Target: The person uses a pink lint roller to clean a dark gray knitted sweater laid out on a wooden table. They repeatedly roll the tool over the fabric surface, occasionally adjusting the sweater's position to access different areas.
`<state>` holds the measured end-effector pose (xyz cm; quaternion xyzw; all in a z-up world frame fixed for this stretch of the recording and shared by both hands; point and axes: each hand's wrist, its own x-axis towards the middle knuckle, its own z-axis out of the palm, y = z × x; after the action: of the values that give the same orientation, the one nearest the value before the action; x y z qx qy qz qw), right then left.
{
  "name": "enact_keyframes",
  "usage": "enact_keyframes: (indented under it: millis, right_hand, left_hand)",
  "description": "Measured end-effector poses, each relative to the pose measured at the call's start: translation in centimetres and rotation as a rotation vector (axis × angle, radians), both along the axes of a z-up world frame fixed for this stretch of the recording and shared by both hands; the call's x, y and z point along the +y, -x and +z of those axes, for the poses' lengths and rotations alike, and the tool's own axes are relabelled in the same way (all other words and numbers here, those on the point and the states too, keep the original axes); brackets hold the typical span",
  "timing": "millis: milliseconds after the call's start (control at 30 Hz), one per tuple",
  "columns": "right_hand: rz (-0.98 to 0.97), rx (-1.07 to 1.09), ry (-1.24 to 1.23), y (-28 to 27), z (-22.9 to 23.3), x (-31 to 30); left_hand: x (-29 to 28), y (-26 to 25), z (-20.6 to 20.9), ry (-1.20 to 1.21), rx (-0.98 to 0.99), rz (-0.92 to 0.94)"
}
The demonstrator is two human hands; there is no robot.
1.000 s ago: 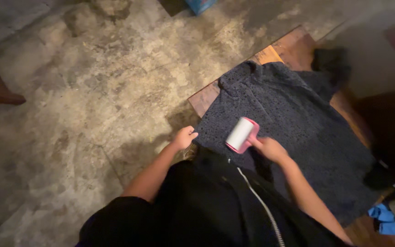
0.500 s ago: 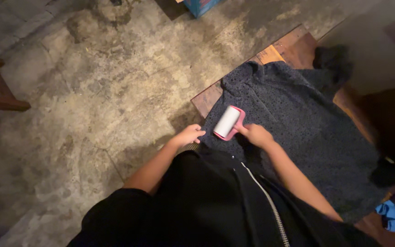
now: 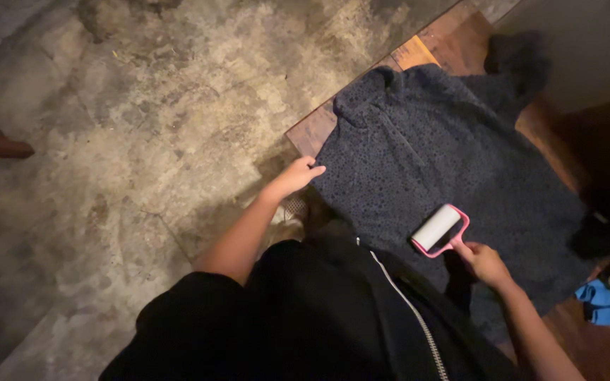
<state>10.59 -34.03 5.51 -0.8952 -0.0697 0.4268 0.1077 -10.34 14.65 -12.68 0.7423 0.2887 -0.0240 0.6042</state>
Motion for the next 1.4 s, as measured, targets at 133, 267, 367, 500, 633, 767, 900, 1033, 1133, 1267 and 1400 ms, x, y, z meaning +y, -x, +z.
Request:
enact_keyframes:
  millis: [133,267,367,500,633,767,900,1033,1133,1267,1400]
  right_hand:
    - [0.247,-0.039,-0.073,0.0,0.3,8.4]
    - [0.266,-0.114,-0.182,1.6,0.1,21.9]
    - [0.266,-0.101,-0.223,2.1,-0.4,25.6]
    - [0.308,-0.02,-0.173,-1.0,-2.6,18.6]
    - [0.022,0.19,-0.167,-3.0,-3.3,2.3]
    - [-0.006,0.265,-0.089,-4.4,-1.8,-4.9]
    - [0.362,0.079,-0.022,-3.9,-0.9,4.6]
    - [0.47,-0.034,-0.092,0.9,0.2,20.0]
    - [0.449,-0.061,-0.138,2.9,1.6,23.4]
    - [0.444,0.008,-0.076,-0.2,0.4,15.9]
    - [0.21,0.131,-0.052,-2.8,0.3,0.4]
  left_hand:
    - [-1.5,0.1,0.4,-0.221,-0.056,0.031]
    - [-2.2,0.0,1.0,-0.24,-0.026,0.149]
    - [-2.4,0.1,2.5,-0.298,0.107,0.217]
    - [-2.5,0.5,4.2,-0.297,0.043,0.239]
    - [-2.0,0.7,4.1,-0.273,0.019,0.245]
    - [-2.5,0.9,3.6,-0.202,0.096,0.255]
    - [-2.7,1.3,1.5,-0.148,-0.006,0.292]
    - [-2.4,1.5,-0.8,-0.079,-0.079,0.32]
    - [-2.1,1.7,-0.3,-0.156,0.001,0.302]
    - [-1.6,1.5,0.4,-0.327,0.061,0.276]
    - [-2.7,2.3,-0.2,-0.284,0.062,0.303]
